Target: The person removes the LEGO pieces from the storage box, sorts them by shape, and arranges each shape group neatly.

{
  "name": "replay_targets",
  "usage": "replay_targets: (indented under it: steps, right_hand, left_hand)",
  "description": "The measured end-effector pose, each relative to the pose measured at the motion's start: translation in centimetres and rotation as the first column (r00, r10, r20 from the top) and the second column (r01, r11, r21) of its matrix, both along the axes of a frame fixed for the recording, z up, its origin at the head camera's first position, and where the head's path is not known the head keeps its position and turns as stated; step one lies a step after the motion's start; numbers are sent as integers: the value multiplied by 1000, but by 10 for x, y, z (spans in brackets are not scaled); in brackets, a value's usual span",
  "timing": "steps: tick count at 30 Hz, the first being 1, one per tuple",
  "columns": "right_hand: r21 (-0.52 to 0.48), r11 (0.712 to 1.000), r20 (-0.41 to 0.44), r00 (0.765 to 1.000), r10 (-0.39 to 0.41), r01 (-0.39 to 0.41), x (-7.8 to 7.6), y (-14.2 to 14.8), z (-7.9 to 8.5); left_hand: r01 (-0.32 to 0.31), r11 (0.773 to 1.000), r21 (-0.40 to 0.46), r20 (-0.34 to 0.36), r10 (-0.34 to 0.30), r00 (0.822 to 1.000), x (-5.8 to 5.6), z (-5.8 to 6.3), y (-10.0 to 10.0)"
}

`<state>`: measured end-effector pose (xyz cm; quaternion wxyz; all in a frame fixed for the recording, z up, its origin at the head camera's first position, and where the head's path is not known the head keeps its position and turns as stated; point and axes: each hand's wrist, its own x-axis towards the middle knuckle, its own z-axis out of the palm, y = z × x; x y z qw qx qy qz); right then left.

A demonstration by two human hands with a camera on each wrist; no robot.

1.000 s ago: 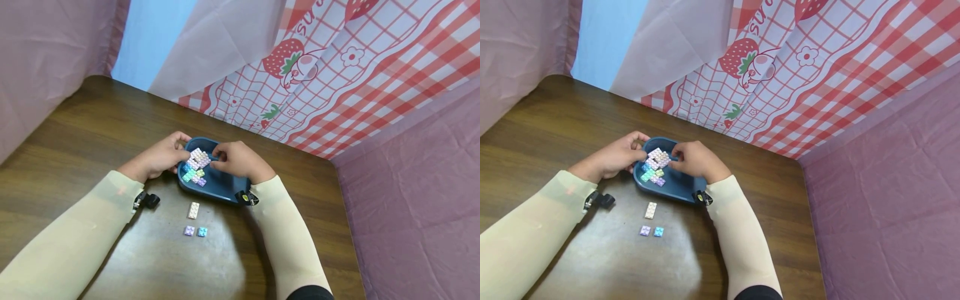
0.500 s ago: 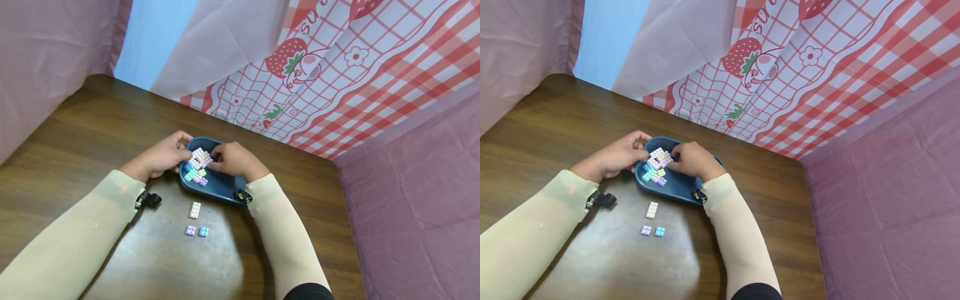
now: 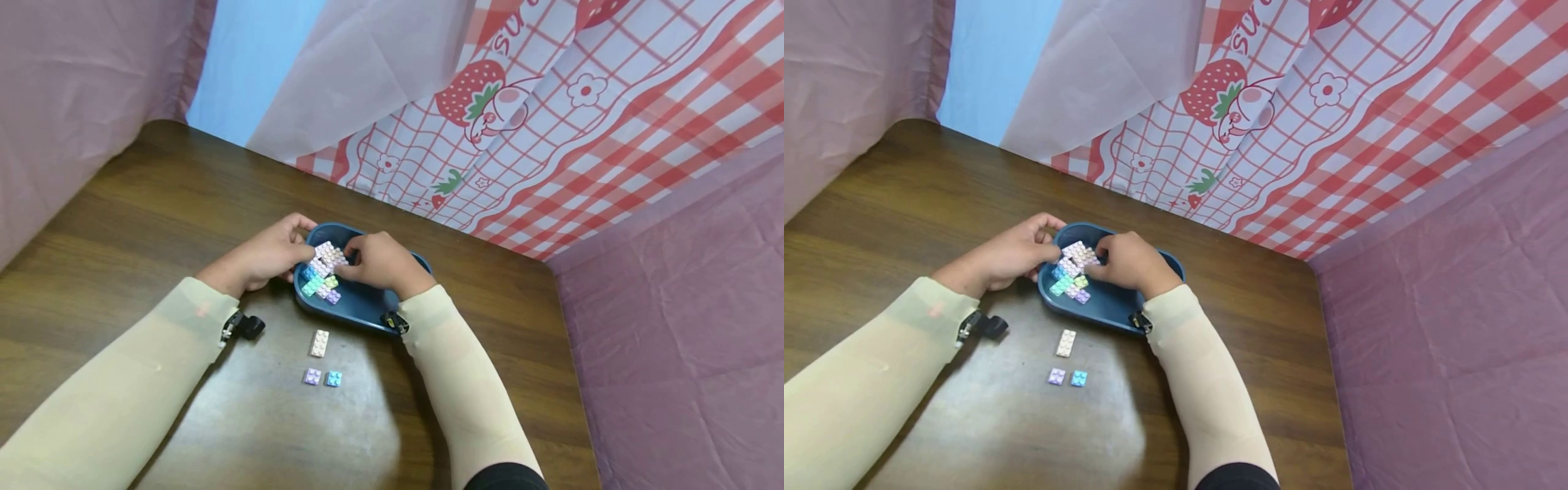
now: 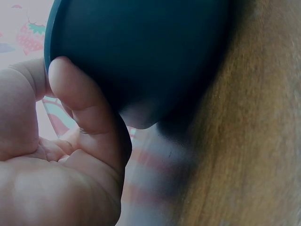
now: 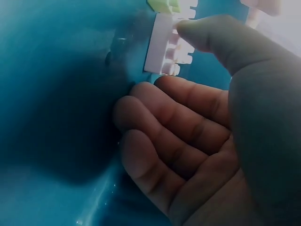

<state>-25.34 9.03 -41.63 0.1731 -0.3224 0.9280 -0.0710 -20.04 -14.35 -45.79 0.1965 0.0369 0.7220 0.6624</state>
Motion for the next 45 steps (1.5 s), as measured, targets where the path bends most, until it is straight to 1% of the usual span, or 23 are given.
replay_targets:
  steps: [7, 19, 27, 33, 40, 45]
  right_hand:
    - [3, 1000, 1, 1000, -2, 2, 1, -1, -1]
    - [-15, 1000, -20, 1000, -5, 4, 2, -5, -3]
    - [-6, 1000, 12, 1000, -24, 24, 2, -6, -1]
    - [-18, 1000, 13, 1000, -13, 13, 0, -5, -2]
    - [-22, 999, 24, 999, -27, 27, 0, -3, 0]
    - [-38, 999, 19, 1000, -19, 20, -1, -1, 1]
  left_hand:
    - [2, 1000, 12, 3, -2, 1000, 1, 1, 0]
    - [-7, 1000, -3, 7, 7, 1000, 2, 1, 1]
    - [-4, 1000, -11, 7, 4, 1000, 1, 1, 1]
    - [-1, 1000, -11, 5, 1, 1000, 1, 2, 0]
    - [0, 1000, -9, 7, 0, 1000, 1, 3, 0]
    - [0, 1000, -5, 8, 0, 1000, 2, 2, 0]
